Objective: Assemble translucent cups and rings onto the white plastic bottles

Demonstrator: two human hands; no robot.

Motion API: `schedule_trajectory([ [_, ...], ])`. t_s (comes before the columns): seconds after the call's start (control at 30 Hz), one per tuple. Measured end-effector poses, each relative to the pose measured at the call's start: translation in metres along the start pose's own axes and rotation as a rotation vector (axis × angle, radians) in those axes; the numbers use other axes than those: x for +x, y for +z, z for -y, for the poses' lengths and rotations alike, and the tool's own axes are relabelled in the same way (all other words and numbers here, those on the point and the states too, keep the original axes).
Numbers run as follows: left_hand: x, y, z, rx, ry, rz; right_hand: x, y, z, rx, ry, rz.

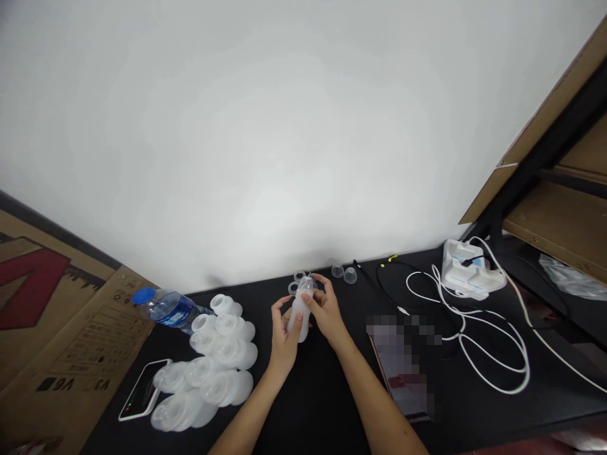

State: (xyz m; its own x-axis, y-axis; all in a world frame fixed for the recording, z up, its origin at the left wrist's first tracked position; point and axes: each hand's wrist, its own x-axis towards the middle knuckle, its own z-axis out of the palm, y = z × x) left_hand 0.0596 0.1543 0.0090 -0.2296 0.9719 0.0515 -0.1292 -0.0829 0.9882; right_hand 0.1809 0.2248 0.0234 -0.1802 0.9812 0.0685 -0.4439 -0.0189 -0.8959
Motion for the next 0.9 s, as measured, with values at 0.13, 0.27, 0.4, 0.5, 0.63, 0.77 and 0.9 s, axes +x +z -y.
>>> schedule_trajectory([
  [0.13, 0.002, 0.001, 0.003, 0.051, 0.013, -0.007, 0.005, -0.009, 0.007, -0.052, -0.032, -0.090],
  [0.27, 0.004, 0.002, 0.003, 0.076, -0.039, 0.076, 0.008, -0.013, 0.008, -0.103, -0.031, -0.067],
  [0.4, 0.006, -0.002, 0.001, 0.261, 0.057, 0.051, 0.006, -0.009, 0.002, -0.102, -0.015, -0.083],
  [0.5, 0.006, -0.006, -0.001, 0.400, 0.198, -0.029, 0.005, -0.007, -0.002, -0.106, -0.027, -0.099],
  [0.63, 0.005, -0.006, -0.002, 0.408, 0.200, -0.040, 0.007, -0.006, -0.002, -0.132, -0.044, -0.124],
  [0.77, 0.004, -0.003, -0.001, 0.298, 0.089, 0.027, 0.006, -0.008, 0.001, -0.149, -0.024, -0.128],
  [0.9, 0.003, 0.001, 0.001, 0.078, 0.031, 0.091, 0.000, -0.006, 0.005, -0.142, 0.114, 0.018],
])
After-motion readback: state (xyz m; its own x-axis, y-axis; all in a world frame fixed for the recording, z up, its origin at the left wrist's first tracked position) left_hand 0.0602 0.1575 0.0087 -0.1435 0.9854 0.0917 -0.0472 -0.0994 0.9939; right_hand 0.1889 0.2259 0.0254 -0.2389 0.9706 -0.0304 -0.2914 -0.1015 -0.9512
